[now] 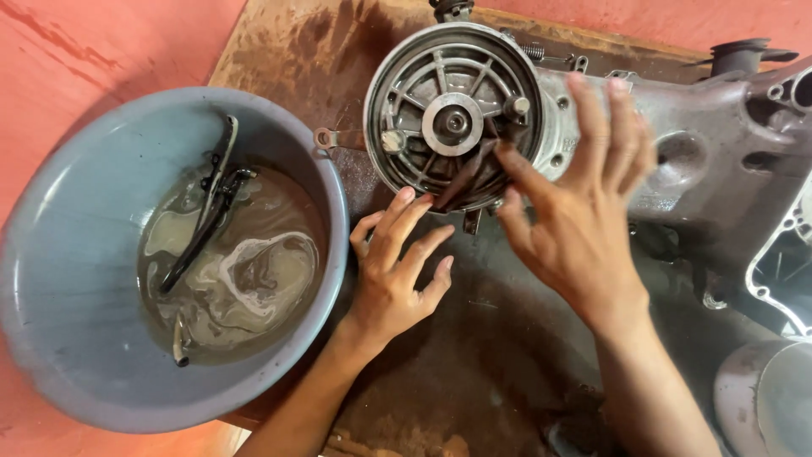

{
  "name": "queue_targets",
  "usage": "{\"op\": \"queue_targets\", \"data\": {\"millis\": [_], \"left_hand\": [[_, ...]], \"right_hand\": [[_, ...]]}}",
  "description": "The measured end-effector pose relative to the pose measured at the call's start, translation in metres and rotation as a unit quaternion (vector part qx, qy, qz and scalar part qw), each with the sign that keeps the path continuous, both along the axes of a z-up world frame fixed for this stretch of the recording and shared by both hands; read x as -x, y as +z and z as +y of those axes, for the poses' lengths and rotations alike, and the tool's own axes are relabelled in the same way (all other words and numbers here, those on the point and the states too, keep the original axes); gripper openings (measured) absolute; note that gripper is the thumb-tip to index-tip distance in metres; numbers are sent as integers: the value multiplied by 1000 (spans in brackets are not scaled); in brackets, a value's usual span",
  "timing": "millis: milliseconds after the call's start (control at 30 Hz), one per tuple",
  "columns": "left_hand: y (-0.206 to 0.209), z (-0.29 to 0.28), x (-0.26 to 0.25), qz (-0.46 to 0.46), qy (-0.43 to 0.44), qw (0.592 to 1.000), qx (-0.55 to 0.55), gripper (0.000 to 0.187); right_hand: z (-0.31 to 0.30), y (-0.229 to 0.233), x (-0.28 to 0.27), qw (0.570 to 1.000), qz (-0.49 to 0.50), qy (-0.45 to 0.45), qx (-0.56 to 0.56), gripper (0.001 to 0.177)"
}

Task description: The person scrubs a metallic engine casing and a circular fan-like component with a small abrasive pad. They wipe the surfaces of the parts and the workbench, occasionally dipping the pad into a nearby basin of soapy water to clean the disassembled mechanical components.

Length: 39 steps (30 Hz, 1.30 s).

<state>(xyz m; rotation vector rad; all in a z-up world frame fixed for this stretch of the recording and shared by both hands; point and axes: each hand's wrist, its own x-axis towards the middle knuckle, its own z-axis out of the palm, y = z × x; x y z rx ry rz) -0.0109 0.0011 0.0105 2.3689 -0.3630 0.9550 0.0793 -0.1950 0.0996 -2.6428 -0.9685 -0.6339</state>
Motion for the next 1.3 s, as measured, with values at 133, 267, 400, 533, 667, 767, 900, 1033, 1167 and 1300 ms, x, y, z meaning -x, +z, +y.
{"op": "queue_targets", "data": {"millis": [133, 267, 400, 533, 667, 767, 900, 1033, 1167, 1300], "left_hand": [[1, 2, 0, 7, -9, 1000, 0, 34], [1, -1, 4, 13, -3, 1000, -8, 31], [4, 0, 2, 12, 2, 1000, -22, 28], [3, 4, 2, 15, -5, 999, -29, 27], [0, -2, 2, 9, 6, 1000, -30, 26], [1, -1, 0, 2, 11, 999, -31, 25], [-3, 0, 0, -11, 11, 1000, -24, 22], [-8, -1, -1, -24, 15, 999, -28, 21], [-4, -2, -1, -24, 19, 999, -30, 20], [-7, -3, -2, -22, 18, 999, -26, 20]], "right_hand": [[11, -17, -2, 997, 7, -75, 16, 48], [10, -30, 2, 998, -20, -60, -7, 44], [21, 8, 19, 993, 66, -96, -11, 47], [26, -21, 8, 993, 8, -112, -35, 55], [14, -25, 5, 997, 3, -57, -54, 49], [12, -12, 7, 997, -10, -65, -36, 47], [10, -36, -3, 994, -96, -55, -23, 42], [3, -14, 2, 998, 41, -2, -55, 49], [6, -13, 2, 999, -7, -37, 5, 42], [18, -37, 1, 998, -7, -69, -3, 59]]}}
